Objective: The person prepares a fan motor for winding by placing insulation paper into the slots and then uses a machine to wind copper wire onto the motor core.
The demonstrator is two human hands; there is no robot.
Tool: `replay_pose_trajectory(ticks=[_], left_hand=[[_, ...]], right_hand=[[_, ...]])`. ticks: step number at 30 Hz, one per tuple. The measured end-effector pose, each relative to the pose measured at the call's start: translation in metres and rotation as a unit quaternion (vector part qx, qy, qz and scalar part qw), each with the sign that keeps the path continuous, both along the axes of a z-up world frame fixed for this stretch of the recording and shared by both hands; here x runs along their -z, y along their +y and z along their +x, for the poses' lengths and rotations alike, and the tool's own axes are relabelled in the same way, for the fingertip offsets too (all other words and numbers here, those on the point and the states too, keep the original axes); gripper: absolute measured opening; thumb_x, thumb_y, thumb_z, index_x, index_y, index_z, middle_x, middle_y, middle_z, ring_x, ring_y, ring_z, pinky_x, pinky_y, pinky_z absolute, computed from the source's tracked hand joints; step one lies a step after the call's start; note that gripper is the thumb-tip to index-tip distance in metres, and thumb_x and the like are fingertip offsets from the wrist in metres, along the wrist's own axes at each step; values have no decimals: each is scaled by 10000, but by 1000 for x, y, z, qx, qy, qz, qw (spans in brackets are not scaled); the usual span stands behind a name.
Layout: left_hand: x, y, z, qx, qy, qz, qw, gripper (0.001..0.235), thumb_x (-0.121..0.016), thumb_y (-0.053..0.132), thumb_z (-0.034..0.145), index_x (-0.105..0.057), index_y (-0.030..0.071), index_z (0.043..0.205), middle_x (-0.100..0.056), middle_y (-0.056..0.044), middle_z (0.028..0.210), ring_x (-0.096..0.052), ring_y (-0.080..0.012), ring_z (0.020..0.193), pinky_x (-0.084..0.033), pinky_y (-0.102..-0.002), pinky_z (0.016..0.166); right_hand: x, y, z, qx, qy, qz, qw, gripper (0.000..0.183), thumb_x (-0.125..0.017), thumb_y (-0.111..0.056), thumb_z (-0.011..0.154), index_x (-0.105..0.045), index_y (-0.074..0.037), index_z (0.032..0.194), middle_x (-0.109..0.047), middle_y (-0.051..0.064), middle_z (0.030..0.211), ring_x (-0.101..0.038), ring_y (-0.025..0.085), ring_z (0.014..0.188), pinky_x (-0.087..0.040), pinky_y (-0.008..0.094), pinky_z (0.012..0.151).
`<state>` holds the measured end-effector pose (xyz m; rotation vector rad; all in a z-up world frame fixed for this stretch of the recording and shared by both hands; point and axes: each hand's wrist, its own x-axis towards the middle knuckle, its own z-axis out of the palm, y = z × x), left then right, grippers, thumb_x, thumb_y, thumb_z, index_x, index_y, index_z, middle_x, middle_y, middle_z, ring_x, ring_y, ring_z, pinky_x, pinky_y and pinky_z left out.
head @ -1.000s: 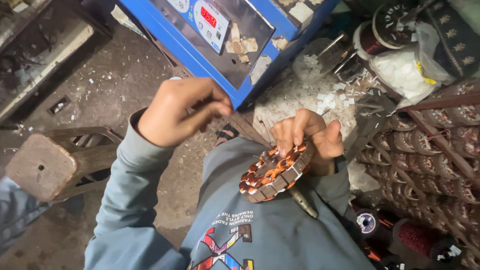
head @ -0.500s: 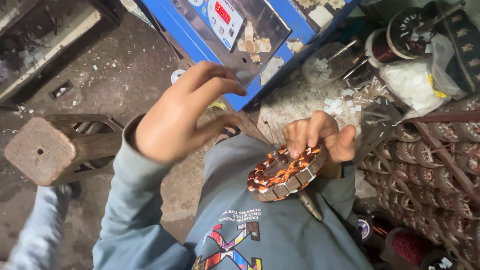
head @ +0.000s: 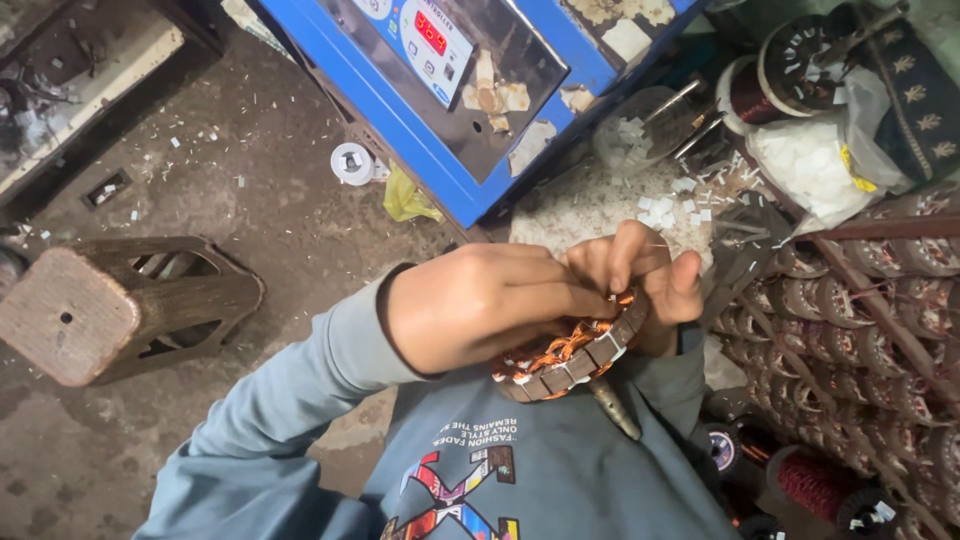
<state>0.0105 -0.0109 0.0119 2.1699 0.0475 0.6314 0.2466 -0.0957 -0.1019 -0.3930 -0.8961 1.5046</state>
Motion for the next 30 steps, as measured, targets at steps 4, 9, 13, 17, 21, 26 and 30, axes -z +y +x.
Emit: replay_pose_trajectory(ticks=[4,9,13,17,21,26,30], left_hand=[[10,6,-3,18,-40,-4,999,271,-718,54,949,-683,37,1217,-706,-101,1085,-701,-299,1000,-565,-399,884],[16,14,-5,58,-47,-69,995,181,-685,20,992,-717,31,1169,-722,-97,1039,-726,-294,999,-572,-394,886],[17,15,-9,73,-49,-97,991,224,-647,10,1008,-703,22,1225,-721,-112,1089,-734,-292,1018,-582,-381,894],[17,15,-14,68,-47,-128,988,175,-694,86,1029,-714,26,1192,-736,-100,1047,-750,-266,966,-590,-361,854],[22,12,-8,51,-58,-127,989,140,-702,101,1018,-736,31,1135,-749,-98,1008,-749,-261,932,-584,-356,832],[28,13,-9,42,-44,-161,985,111,-706,115,1016,-740,33,1082,-752,-88,967,-758,-220,872,-578,-326,769],[28,7,-5,19,-44,-168,985,128,-748,138,992,-744,26,1054,-744,-91,930,-743,-183,850,-563,-300,749]], right_hand=[[0,-1,-2,-1,7,10,1000,600,-451,-690,1034,-482,-108,887,-480,58,678,-385,178,657,-332,357,688],[3,3,-3,-8,2,24,1000,599,-459,-691,1032,-495,-109,891,-502,67,702,-391,167,633,-328,331,674],[4,5,-2,-14,1,29,999,588,-469,-682,1034,-504,-111,897,-529,85,717,-405,179,649,-322,344,711],[2,5,-4,-19,9,21,1000,579,-486,-670,1033,-512,-107,898,-546,93,721,-418,182,641,-325,344,703],[-2,2,-7,-13,3,5,1000,574,-506,-667,1039,-513,-108,906,-545,83,677,-410,173,645,-320,340,708],[-5,3,-8,-18,-6,-4,1000,574,-524,-672,1026,-507,-113,897,-535,91,729,-410,182,649,-321,342,716],[-5,3,-9,-16,1,-6,1000,568,-529,-668,1025,-503,-116,898,-524,80,719,-405,176,652,-321,341,718]])
